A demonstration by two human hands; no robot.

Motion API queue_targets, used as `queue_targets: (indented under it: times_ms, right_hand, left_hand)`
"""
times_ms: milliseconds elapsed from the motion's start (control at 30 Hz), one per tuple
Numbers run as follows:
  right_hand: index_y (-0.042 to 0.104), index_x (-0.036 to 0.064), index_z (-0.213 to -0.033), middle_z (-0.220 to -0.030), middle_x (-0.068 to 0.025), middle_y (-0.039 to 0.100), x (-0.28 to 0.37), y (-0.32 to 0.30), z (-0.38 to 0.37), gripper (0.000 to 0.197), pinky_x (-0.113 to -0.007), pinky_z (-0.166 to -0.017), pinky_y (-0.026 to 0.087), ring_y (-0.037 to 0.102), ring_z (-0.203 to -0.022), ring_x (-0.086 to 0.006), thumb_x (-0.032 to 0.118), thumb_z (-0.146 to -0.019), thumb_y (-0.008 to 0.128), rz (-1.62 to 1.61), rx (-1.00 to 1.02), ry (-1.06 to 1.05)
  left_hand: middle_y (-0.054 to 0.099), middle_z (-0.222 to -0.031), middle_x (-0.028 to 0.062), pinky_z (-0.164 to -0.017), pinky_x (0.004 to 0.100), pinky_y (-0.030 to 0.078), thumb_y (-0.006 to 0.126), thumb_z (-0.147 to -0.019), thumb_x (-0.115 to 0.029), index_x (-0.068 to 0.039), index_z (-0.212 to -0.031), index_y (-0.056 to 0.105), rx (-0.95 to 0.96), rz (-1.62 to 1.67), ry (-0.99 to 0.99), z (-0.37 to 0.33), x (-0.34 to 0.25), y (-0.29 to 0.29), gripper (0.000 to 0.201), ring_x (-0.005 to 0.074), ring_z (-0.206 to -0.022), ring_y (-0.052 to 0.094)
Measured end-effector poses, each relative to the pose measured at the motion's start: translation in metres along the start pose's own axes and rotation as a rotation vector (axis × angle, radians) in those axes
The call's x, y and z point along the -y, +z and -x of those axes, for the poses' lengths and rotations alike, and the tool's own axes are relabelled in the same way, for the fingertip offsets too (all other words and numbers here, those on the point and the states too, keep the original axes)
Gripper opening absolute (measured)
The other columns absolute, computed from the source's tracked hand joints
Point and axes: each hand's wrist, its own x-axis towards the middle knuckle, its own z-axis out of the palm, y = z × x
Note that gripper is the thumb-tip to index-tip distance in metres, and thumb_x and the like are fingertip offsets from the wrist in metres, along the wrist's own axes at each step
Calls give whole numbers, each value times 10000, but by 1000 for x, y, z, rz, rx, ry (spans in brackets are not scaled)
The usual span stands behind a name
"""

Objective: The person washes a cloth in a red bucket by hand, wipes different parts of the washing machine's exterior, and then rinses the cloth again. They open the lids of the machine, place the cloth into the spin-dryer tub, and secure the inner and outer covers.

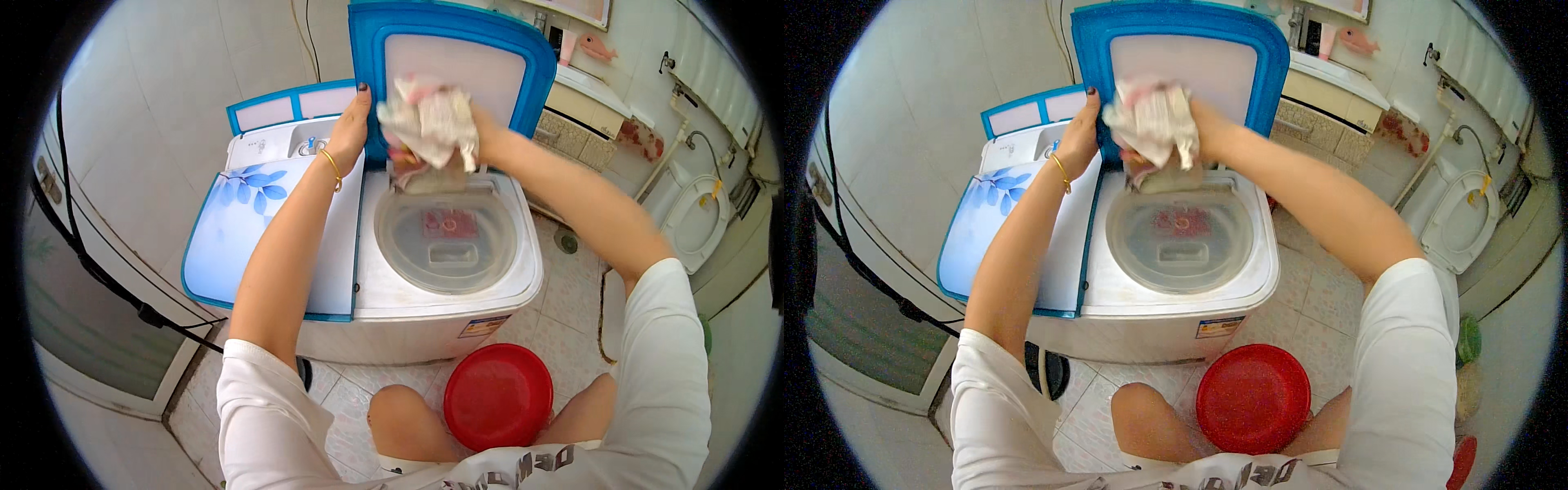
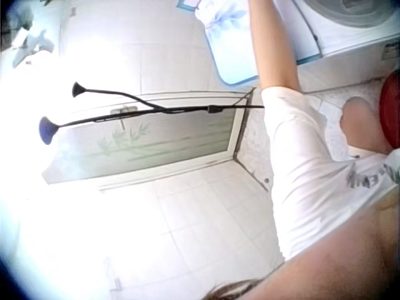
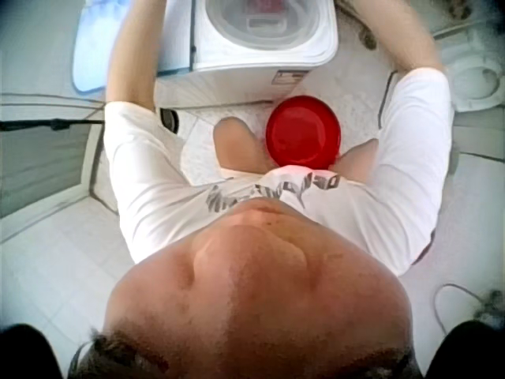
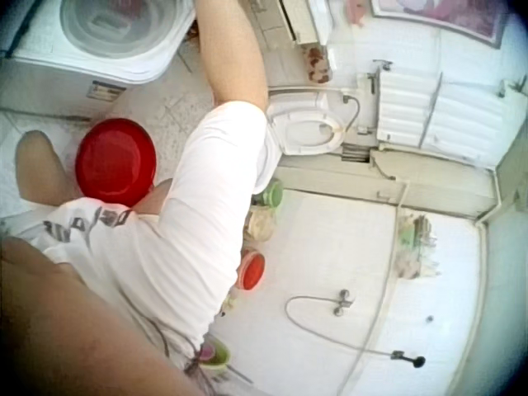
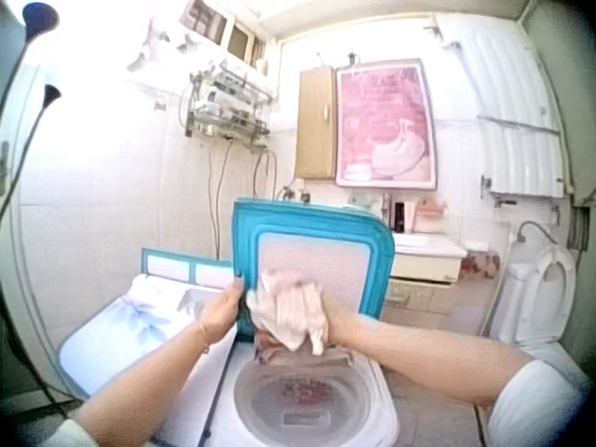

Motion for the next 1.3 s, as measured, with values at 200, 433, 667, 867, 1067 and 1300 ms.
queue_targets:
  times_ms: [200,433,667,867,1067,1300]
  right_hand:
    - [574,42,-1089,-1086,-169,551,-25,-60,-76,495,-447,-958,362,462,-1098,-364,220,-629,612,99,-547,16]
    - [615,121,-864,-985,-78,580,8,10,-50,252,-388,-784,448,560,-898,-269,298,-686,629,-122,-360,88]
    - [569,113,-886,-939,-76,572,50,21,-26,177,-362,-781,445,557,-888,-245,179,-722,566,-202,-9,-75]
    - [570,108,-955,-987,-68,577,-7,52,-29,324,-331,-820,426,544,-913,-236,172,-639,597,-664,81,-207]
    - [593,160,-1018,-1027,-65,591,-46,-33,-47,279,-356,-852,428,546,-958,-259,287,-770,571,-336,77,-20]
    - [571,157,-1086,-1104,-57,572,-71,-46,-48,376,-342,-931,410,530,-1044,-236,347,-762,591,246,-375,-3]
  left_hand:
    - [489,-1220,45,-955,295,394,417,-931,-309,-73,-1247,399,143,481,84,4,-9,8,395,147,-1094,495]
    - [481,-1247,96,-973,315,373,325,-902,-495,-67,-1276,394,90,617,-56,17,-21,2,572,199,-1134,485]
    - [400,-1343,123,-1041,341,257,303,-834,-662,-35,-1354,302,234,429,-119,20,-23,9,815,243,-1227,391]
    - [445,-1299,119,-1001,336,316,407,-775,-704,-24,-1336,312,110,270,-234,6,-11,6,886,223,-1187,424]
    - [403,-1339,59,-1014,322,306,361,-874,-583,-96,-1338,334,144,373,-71,16,-20,14,673,190,-1213,393]
    - [333,-1386,76,-1031,334,286,423,-830,-617,-43,-1370,256,189,403,-32,-10,0,3,805,192,-1258,333]
